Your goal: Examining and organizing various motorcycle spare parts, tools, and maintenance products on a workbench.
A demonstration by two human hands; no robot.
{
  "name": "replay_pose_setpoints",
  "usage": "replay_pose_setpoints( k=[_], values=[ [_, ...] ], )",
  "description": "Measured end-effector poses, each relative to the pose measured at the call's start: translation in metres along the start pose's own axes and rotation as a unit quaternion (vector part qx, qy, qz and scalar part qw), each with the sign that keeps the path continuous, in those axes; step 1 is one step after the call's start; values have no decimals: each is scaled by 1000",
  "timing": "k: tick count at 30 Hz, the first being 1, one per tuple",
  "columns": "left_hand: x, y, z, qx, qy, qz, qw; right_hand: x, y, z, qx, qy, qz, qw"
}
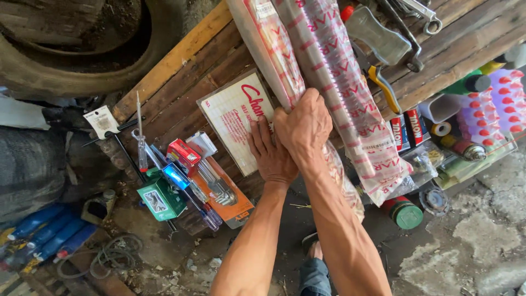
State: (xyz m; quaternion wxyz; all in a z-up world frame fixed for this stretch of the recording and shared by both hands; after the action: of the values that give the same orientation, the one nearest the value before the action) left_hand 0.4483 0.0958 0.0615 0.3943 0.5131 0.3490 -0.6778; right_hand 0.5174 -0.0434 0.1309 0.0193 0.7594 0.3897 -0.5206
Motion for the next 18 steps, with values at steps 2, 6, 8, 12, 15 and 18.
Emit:
replay_pose_setpoints(
  k=[2,6,8,12,15,18],
  values=[
    [-4,3,1,0,-5,12,1000,-4,-9,5,10,8,-14,1000],
    [-2,3,0,-8,5,25,1000,-21,-24,15,37,26,-41,998],
    [-10,5,1,-5,-10,35,999,-26,-35,27,51,31,-46,997],
    [-10,0,1,5,10,83,997,-42,-59,51,79,62,-37,994],
    [-22,8,6,-6,-26,77,997,-47,-79,80,99,86,-15,991],
    [-27,7,11,13,-19,100,995,-62,-97,101,124,107,8,986]
  ],
)
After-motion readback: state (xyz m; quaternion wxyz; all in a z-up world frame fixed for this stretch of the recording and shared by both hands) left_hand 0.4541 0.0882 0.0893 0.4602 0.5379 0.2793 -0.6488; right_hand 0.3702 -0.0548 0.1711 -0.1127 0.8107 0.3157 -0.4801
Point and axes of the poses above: each hand's wrist, its own y-axis towards the middle knuckle, its own x-axis out of the palm, z = x × y, the point moved 8 cm from there along y, towards the middle knuckle, and after that the axes turned 5 degrees about x, right-handed, at the moved point
